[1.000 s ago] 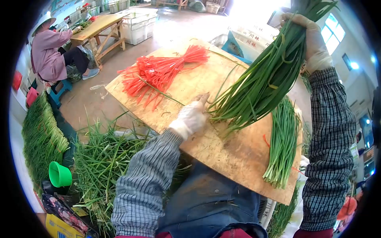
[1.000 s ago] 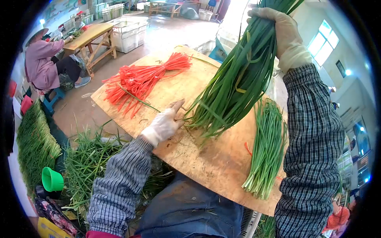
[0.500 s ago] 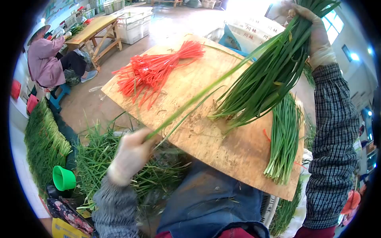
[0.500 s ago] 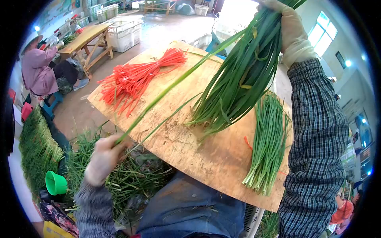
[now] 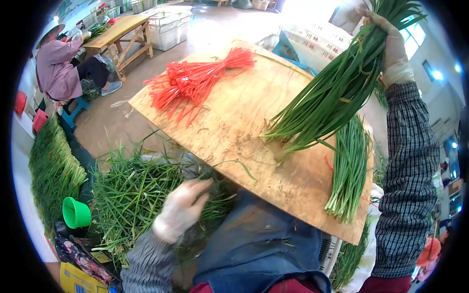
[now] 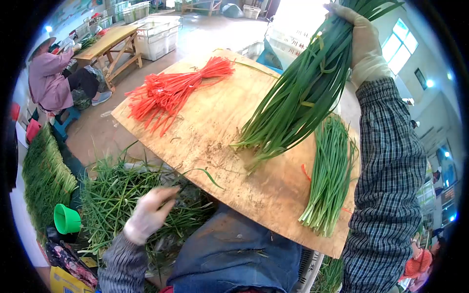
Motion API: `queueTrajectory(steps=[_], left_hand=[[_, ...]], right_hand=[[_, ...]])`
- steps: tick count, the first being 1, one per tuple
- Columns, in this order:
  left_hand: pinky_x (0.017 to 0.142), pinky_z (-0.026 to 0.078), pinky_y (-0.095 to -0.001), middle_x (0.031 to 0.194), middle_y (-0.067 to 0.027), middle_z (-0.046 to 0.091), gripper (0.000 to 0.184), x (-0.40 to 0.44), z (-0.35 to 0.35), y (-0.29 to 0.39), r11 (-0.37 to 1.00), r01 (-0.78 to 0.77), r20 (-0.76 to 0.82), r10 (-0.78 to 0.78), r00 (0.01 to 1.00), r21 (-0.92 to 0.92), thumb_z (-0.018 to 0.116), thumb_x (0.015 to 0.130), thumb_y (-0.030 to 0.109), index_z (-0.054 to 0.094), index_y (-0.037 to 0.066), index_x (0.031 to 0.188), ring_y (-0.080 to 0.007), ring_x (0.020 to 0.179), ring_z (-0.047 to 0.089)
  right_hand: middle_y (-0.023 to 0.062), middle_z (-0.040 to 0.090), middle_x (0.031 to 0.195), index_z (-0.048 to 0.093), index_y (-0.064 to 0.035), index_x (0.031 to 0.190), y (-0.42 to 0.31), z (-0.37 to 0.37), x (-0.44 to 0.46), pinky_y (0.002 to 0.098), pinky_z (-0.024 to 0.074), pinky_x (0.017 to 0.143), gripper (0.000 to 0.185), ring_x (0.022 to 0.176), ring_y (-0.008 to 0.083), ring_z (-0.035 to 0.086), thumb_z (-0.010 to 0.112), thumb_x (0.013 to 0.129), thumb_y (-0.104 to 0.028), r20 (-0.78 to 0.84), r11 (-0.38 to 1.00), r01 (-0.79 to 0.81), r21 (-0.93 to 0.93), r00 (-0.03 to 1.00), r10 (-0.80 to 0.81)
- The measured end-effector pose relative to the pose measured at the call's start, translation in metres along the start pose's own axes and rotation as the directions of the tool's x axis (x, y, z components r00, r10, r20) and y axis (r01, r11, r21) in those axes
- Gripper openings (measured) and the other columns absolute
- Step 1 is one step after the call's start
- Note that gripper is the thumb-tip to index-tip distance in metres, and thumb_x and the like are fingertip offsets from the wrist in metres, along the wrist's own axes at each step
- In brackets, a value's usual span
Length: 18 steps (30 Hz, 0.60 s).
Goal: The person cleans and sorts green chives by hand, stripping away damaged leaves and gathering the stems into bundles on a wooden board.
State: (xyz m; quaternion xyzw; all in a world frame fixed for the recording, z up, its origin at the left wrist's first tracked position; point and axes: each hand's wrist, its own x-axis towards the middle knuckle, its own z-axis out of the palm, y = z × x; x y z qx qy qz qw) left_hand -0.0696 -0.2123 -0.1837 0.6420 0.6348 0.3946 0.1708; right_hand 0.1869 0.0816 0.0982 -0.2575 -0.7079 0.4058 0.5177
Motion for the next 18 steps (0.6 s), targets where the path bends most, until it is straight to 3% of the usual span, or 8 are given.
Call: queueTrajectory(steps=[2,4,8,10,12,13,16,18], left_hand=[[0.072,0.048,-0.0396,0.096,-0.0181,0.059,0.034,0.053,0.027,0.008,0.987,-0.152,-0.083,0.156,0.984,0.051,0.06,0.077,0.012,0.056,0.005,0.11,-0.0336,0.083,0.059],[0.077,0.046,-0.0412,0.097,-0.0195,0.059,0.049,0.105,0.052,0.015,0.959,-0.258,-0.121,0.271,0.955,0.117,0.062,0.075,0.012,0.046,0.004,0.12,-0.0353,0.086,0.058],[0.084,0.044,-0.0418,0.105,-0.0239,0.056,0.072,0.181,0.112,0.01,0.961,-0.276,-0.099,0.275,0.956,0.003,0.069,0.068,0.02,0.036,0.005,0.13,-0.0364,0.098,0.055],[0.087,0.043,-0.041,0.108,-0.0249,0.055,0.079,0.19,0.123,0.016,0.968,-0.25,-0.001,0.25,0.968,0.006,0.072,0.064,0.024,0.034,0.006,0.132,-0.0365,0.1,0.054],[0.088,0.043,-0.0397,0.104,-0.0234,0.057,0.083,0.188,0.126,0.024,0.986,-0.163,0.242,0.146,0.959,0.048,0.075,0.062,0.027,0.035,0.005,0.132,-0.036,0.099,0.055],[0.083,0.046,-0.0354,0.098,-0.0201,0.061,0.073,0.179,0.106,0.041,0.993,-0.11,0.31,0.091,0.946,0.045,0.074,0.066,0.019,0.039,0.003,0.129,-0.0291,0.092,0.059],[0.073,0.048,-0.0289,0.094,-0.0126,0.063,0.054,0.138,0.107,0.008,0.874,-0.171,-0.029,0.177,0.984,-0.456,0.067,0.074,0.006,0.045,-0.001,0.123,-0.0208,0.085,0.06],[0.066,0.047,-0.0247,0.087,-0.0062,0.063,0.038,0.106,0.05,0.027,0.794,-0.064,0.046,0.115,0.992,-0.604,0.061,0.078,-0.002,0.052,-0.002,0.115,-0.0137,0.079,0.059]], right_hand=[[-0.0006,0.056,0.075,0.059,0.0012,0.108,-0.002,-0.001,0.001,0.0209,0.0484,0.055,0.031,0.062,0.0075,0.055,0.053,0.085,-0.019,0.061,1.0,-0.005,0.01,0.998,0.005],[-0.0023,0.053,0.073,0.055,0.002,0.113,-0.004,0.006,-0.003,0.02,0.0463,0.053,0.034,0.061,0.0071,0.053,0.053,0.086,-0.019,-0.003,1.0,0.0,-0.006,1.0,0.0],[-0.0018,0.048,0.068,0.044,0.006,0.121,0.0,-0.001,-0.001,0.021,0.0452,0.057,0.043,0.06,0.0073,0.046,0.052,0.086,-0.017,0.1,0.994,-0.03,0.105,0.995,0.019],[-0.002,0.046,0.067,0.043,0.0084,0.121,-0.001,0.0,-0.007,0.0216,0.0448,0.058,0.044,0.061,0.0076,0.045,0.051,0.086,-0.017,0.043,0.995,-0.018,0.096,0.999,0.014],[-0.0018,0.044,0.066,0.042,0.0114,0.119,-0.002,-0.004,-0.004,0.0227,0.0425,0.059,0.042,0.061,0.0091,0.043,0.049,0.086,-0.014,-0.046,0.991,0.004,0.136,0.999,0.002],[-0.0017,0.043,0.066,0.042,0.0118,0.119,-0.004,-0.015,-0.001,0.0227,0.0414,0.058,0.042,0.06,0.0094,0.042,0.048,0.086,-0.014,-0.06,0.993,0.023,0.116,0.998,-0.016],[-0.0011,0.041,0.067,0.043,0.012,0.115,-0.019,-0.015,-0.009,0.0221,0.0364,0.057,0.038,0.059,0.0098,0.039,0.046,0.088,-0.014,-0.254,0.982,0.007,0.189,0.966,0.042],[-0.0004,0.041,0.068,0.042,0.0119,0.115,-0.018,-0.036,0.004,0.0215,0.0373,0.055,0.036,0.059,0.0097,0.039,0.045,0.089,-0.013,-0.17,0.96,-0.075,0.269,0.978,0.124]])
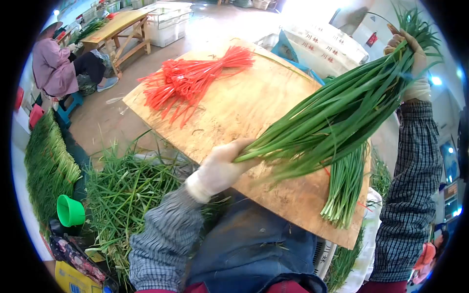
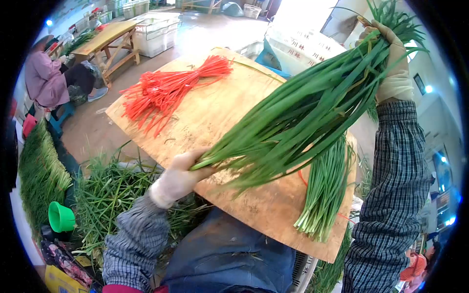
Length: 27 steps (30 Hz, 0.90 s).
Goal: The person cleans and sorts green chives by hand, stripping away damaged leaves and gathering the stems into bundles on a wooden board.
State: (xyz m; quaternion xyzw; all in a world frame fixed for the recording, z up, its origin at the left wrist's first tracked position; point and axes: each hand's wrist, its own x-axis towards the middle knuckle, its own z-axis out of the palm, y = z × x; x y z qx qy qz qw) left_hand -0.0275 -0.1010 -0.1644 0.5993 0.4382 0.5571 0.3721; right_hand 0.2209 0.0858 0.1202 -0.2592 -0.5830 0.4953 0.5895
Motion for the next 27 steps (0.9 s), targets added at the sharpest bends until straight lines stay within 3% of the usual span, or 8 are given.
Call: queueTrajectory(steps=[6,14,20,22,23,24,26,27], left_hand=[[0.057,0.044,-0.0213,0.082,-0.0074,0.062,0.034,-0.093,-0.075,0.097,0.928,0.365,-0.264,-0.371,0.89,-0.076,0.061,0.071,-0.003,0.058,-0.003,0.105,-0.009,0.064,0.055],[0.046,0.035,-0.0172,0.074,-0.0033,0.06,0.032,-0.165,-0.108,0.087,0.843,0.527,-0.45,-0.514,0.73,-0.107,0.06,0.068,0.0,0.057,-0.005,0.099,-0.0043,0.054,0.047],[0.033,0.019,-0.0185,0.051,0.0028,0.044,0.014,-0.198,-0.121,0.052,0.758,0.535,-0.531,-0.647,0.547,-0.373,0.054,0.079,0.007,0.06,-0.005,0.083,-0.0029,0.038,0.031],[0.036,0.03,-0.0229,0.046,0.0015,0.044,0.013,-0.217,-0.136,0.03,0.702,0.7,-0.595,-0.62,0.512,-0.129,0.054,0.079,0.007,0.061,-0.004,0.081,-0.0095,0.036,0.035],[0.045,0.037,-0.0274,0.052,-0.0018,0.05,0.012,-0.244,-0.151,0.002,0.561,0.765,-0.672,-0.436,0.599,0.318,0.056,0.078,0.007,0.062,-0.002,0.082,-0.0147,0.043,0.044],[0.053,0.045,-0.0318,0.057,-0.0052,0.055,0.011,-0.262,-0.16,-0.017,0.257,0.693,-0.647,-0.249,0.721,0.673,0.057,0.078,0.008,0.063,0.0,0.082,-0.0199,0.051,0.053],[0.074,0.045,-0.0393,0.085,-0.0128,0.063,0.015,-0.25,-0.157,-0.004,-0.133,0.647,-0.637,-0.405,0.656,0.751,0.058,0.077,0.009,0.064,0.004,0.09,-0.0288,0.082,0.059],[0.084,0.043,-0.0378,0.106,-0.0164,0.059,0.02,-0.245,-0.158,-0.005,0.099,0.606,-0.581,-0.197,0.789,0.789,0.056,0.079,0.008,0.063,0.005,0.098,-0.0287,0.101,0.054]], right_hand=[[0.0081,0.057,0.085,0.043,0.0098,0.117,0.032,0.057,-0.043,0.0245,0.0491,0.066,0.038,0.072,0.015,0.056,0.047,0.09,-0.016,0.204,0.931,0.157,-0.329,0.975,-0.092],[0.0084,0.063,0.076,0.059,0.0002,0.096,0.14,0.109,-0.077,0.0268,0.0515,0.055,0.019,0.061,0.0187,0.06,0.051,0.085,-0.013,-0.202,0.938,-0.323,0.124,0.918,0.342],[0.0129,0.062,0.074,0.057,0.0018,0.084,0.096,0.072,-0.046,0.0351,0.0519,0.065,0.019,0.063,0.0253,0.061,0.048,0.084,-0.015,0.009,0.992,-0.113,-0.059,0.993,0.114],[0.0138,0.063,0.076,0.058,0.0009,0.086,0.065,0.088,-0.049,0.0345,0.0522,0.064,0.019,0.065,0.0236,0.062,0.049,0.084,-0.016,0.0,0.996,-0.057,-0.07,0.998,0.057],[0.0135,0.063,0.076,0.058,0.0008,0.086,0.053,0.099,-0.052,0.0343,0.0522,0.064,0.019,0.064,0.0234,0.062,0.049,0.084,-0.016,0.014,0.997,-0.036,-0.062,0.999,0.037],[0.0133,0.063,0.075,0.058,0.0008,0.086,0.043,0.107,-0.057,0.0341,0.0522,0.063,0.019,0.064,0.0231,0.062,0.048,0.084,-0.016,0.031,0.998,-0.017,-0.054,0.999,0.019],[0.0128,0.062,0.075,0.058,0.0006,0.085,0.023,0.127,-0.07,0.0336,0.0522,0.062,0.02,0.064,0.0227,0.062,0.048,0.085,-0.016,0.067,1.0,0.006,-0.028,0.998,-0.004],[0.0125,0.062,0.074,0.058,0.0005,0.085,0.016,0.135,-0.074,0.0333,0.0522,0.062,0.02,0.063,0.0224,0.062,0.048,0.085,-0.017,0.081,1.0,0.007,-0.02,0.997,-0.005]])
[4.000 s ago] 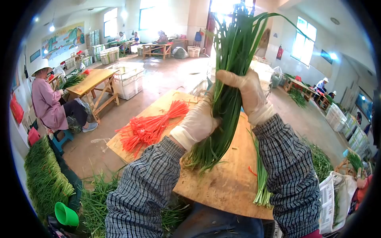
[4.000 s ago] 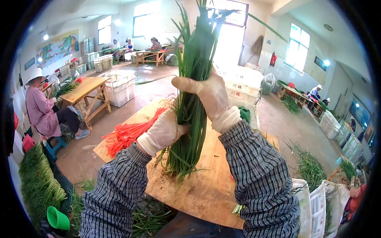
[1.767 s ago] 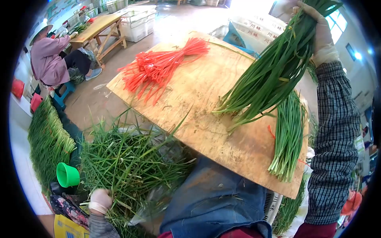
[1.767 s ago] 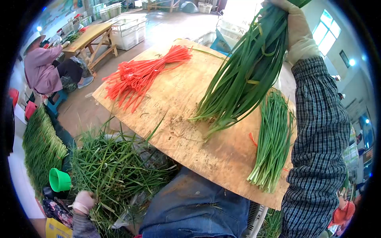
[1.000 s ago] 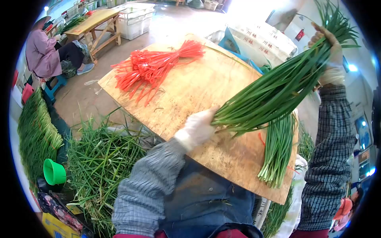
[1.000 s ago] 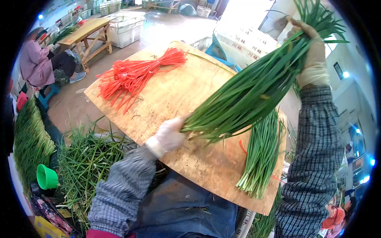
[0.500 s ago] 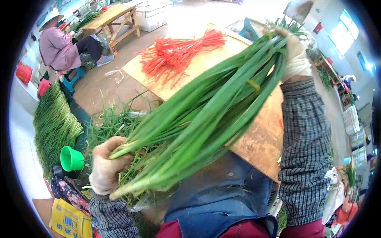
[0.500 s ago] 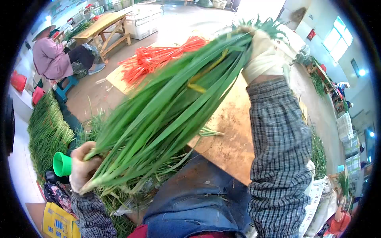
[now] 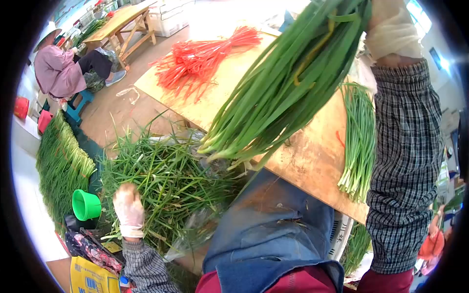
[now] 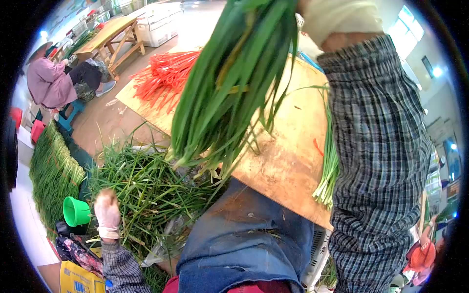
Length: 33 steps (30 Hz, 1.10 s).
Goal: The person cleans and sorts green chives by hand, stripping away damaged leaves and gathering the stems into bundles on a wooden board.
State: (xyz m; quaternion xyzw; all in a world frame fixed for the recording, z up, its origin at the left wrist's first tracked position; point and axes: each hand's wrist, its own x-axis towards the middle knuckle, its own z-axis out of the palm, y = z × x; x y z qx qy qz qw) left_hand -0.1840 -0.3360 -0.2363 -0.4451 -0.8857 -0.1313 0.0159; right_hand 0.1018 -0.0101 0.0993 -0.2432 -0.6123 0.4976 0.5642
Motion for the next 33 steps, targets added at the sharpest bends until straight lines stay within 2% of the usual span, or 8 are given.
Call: queueTrajectory(steps=[5,11,17,19,21,23,27,33], left_hand=[[0.098,0.035,-0.0338,0.113,-0.0129,0.058,0.031,0.07,-0.098,0.142,0.306,-0.226,-0.194,0.131,0.972,-0.925,0.046,0.09,0.017,0.056,0.0,0.114,-0.0233,0.109,0.052],[0.09,0.042,-0.0323,0.112,-0.0114,0.059,0.043,0.135,-0.074,0.207,-0.354,0.353,0.096,0.575,0.812,-0.866,0.045,0.09,0.032,0.052,-0.001,0.118,-0.0208,0.104,0.055],[0.082,0.049,-0.0312,0.111,-0.0104,0.059,0.055,0.076,-0.012,0.141,-0.196,0.886,0.306,0.888,0.342,-0.42,0.047,0.089,0.045,0.05,0.0,0.12,-0.0194,0.098,0.058],[0.066,0.054,-0.0284,0.096,-0.0115,0.064,0.062,0.057,-0.025,0.146,-0.241,0.801,0.69,0.411,0.596,-0.548,0.045,0.085,0.054,0.05,0.003,0.119,-0.0197,0.081,0.063],[0.071,0.053,-0.0298,0.104,-0.0138,0.06,0.051,0.059,0.005,0.111,-0.08,0.807,0.654,0.541,0.528,-0.585,0.052,0.087,0.038,0.048,-0.002,0.118,-0.0226,0.083,0.062],[0.069,0.052,-0.0295,0.099,-0.0147,0.062,0.046,0.059,-0.001,0.098,0.322,0.737,0.797,0.36,0.486,-0.595,0.054,0.087,0.033,0.049,-0.002,0.116,-0.0205,0.079,0.062],[0.076,0.046,-0.026,0.094,-0.0121,0.063,0.034,0.025,0.021,0.079,0.858,0.08,0.159,0.002,0.987,-0.507,0.053,0.086,0.022,0.057,-0.004,0.108,-0.0184,0.085,0.059],[0.068,0.045,-0.024,0.085,-0.0098,0.062,0.017,-0.022,-0.034,0.143,0.638,-0.09,0.009,0.15,0.989,-0.765,0.049,0.083,-0.002,0.06,-0.003,0.096,-0.0136,0.075,0.057]], right_hand=[[0.0113,0.062,0.073,0.058,0.0002,0.085,-0.019,0.03,-0.017,0.0321,0.0522,0.06,0.02,0.062,0.0213,0.061,0.048,0.086,-0.017,0.057,0.998,-0.028,0.056,0.998,0.025],[0.0098,0.062,0.071,0.058,-0.0003,0.084,-0.008,0.034,-0.036,0.0307,0.0522,0.058,0.021,0.061,0.0199,0.061,0.048,0.087,-0.018,0.038,0.982,-0.138,0.125,0.99,0.134],[0.0083,0.061,0.069,0.058,-0.0007,0.084,0.066,-0.019,-0.023,0.0293,0.0522,0.055,0.022,0.059,0.0185,0.061,0.047,0.088,-0.019,-0.153,0.935,-0.324,0.146,0.926,0.345],[0.0074,0.06,0.065,0.058,-0.0012,0.08,0.124,-0.062,-0.002,0.0299,0.0517,0.053,0.021,0.054,0.0197,0.059,0.052,0.086,-0.02,-0.22,0.909,-0.416,0.027,0.884,0.412],[0.019,0.056,0.113,0.056,0.0066,0.102,0.198,-0.11,0.03,0.0321,0.0414,0.085,0.037,0.091,0.0258,0.055,0.066,0.078,-0.018,-0.437,0.889,-0.428,0.165,0.776,0.455],[0.0118,0.058,0.087,0.056,0.002,0.093,0.229,-0.122,0.037,0.0331,0.0468,0.063,0.024,0.066,0.0225,0.056,0.059,0.083,-0.019,-0.538,0.907,-0.41,0.095,0.746,0.393],[0.0162,0.06,0.104,0.049,0.0061,0.118,0.234,-0.119,0.031,0.0364,0.0449,0.083,0.062,0.097,0.027,0.057,0.064,0.079,-0.04,-0.595,0.772,-0.508,-0.382,0.774,0.215],[0.0152,0.062,0.102,0.059,0.0043,0.106,0.208,-0.146,0.027,0.0318,0.0424,0.082,0.05,0.094,0.0245,0.057,0.058,0.082,-0.039,-0.313,0.653,-0.303,-0.694,0.944,0.106]])
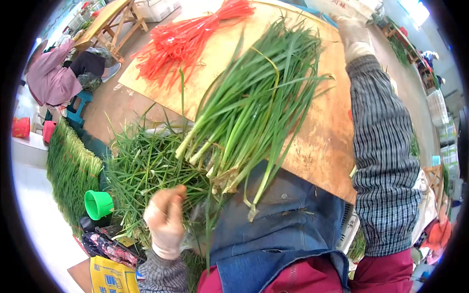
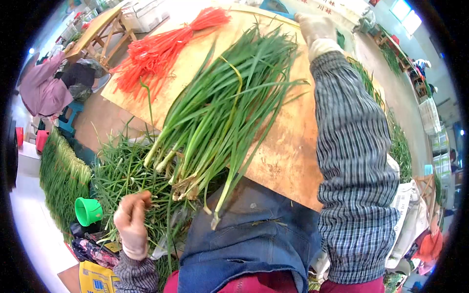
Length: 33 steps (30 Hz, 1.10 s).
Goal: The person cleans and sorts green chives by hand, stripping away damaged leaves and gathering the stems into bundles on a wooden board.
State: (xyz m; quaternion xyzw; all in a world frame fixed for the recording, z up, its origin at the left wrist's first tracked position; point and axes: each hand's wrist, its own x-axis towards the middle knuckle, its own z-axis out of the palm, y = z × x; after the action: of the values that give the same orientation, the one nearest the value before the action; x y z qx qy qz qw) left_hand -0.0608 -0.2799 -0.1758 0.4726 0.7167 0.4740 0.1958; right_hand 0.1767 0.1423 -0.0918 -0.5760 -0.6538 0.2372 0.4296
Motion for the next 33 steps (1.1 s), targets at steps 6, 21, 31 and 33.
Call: queueTrajectory(steps=[6,21,31,33], left_hand=[[0.047,0.045,-0.0294,0.067,-0.0079,0.058,0.014,-0.001,0.041,0.062,0.859,-0.511,0.371,0.467,0.802,0.023,0.067,0.072,0.008,0.063,0.003,0.084,-0.023,0.053,0.057],[0.044,0.044,-0.0403,0.061,-0.0165,0.056,0.01,-0.009,0.124,0.045,0.895,-0.373,0.246,0.315,0.917,0.243,0.057,0.079,0.008,0.054,0.004,0.088,-0.0329,0.049,0.056],[0.043,0.04,-0.0236,0.055,-0.0025,0.054,0.02,-0.03,0.026,0.06,0.992,0.118,-0.208,-0.126,0.97,-0.053,0.046,0.093,0.02,0.059,0.004,0.092,-0.0099,0.044,0.048],[0.04,0.038,-0.0238,0.054,-0.0044,0.056,0.021,-0.031,-0.015,0.028,0.95,0.246,-0.378,-0.159,0.912,0.193,0.047,0.093,0.019,0.059,0.001,0.094,-0.0114,0.042,0.049]], right_hand=[[0.0042,0.062,0.074,0.063,-0.002,0.091,-0.055,-0.05,-0.18,0.0208,0.0412,0.052,0.023,0.061,0.0097,0.056,0.056,0.084,-0.023,0.234,0.958,0.007,0.285,0.969,-0.077],[0.009,0.062,0.086,0.058,0.003,0.106,0.026,-0.019,-0.324,0.0246,0.0464,0.063,0.031,0.073,0.0148,0.059,0.052,0.089,-0.022,0.78,0.377,-0.818,0.435,0.551,0.296],[0.01,0.063,0.09,0.057,0.0029,0.107,0.025,-0.01,-0.325,0.0373,0.0489,0.074,0.028,0.083,0.0207,0.06,0.055,0.087,-0.017,0.834,0.008,-0.842,0.539,0.535,0.132],[0.0094,0.062,0.091,0.056,0.0023,0.109,0.03,-0.016,-0.324,0.038,0.0485,0.076,0.03,0.084,0.0199,0.06,0.053,0.088,-0.019,0.857,-0.031,-0.862,0.505,0.497,0.133]])
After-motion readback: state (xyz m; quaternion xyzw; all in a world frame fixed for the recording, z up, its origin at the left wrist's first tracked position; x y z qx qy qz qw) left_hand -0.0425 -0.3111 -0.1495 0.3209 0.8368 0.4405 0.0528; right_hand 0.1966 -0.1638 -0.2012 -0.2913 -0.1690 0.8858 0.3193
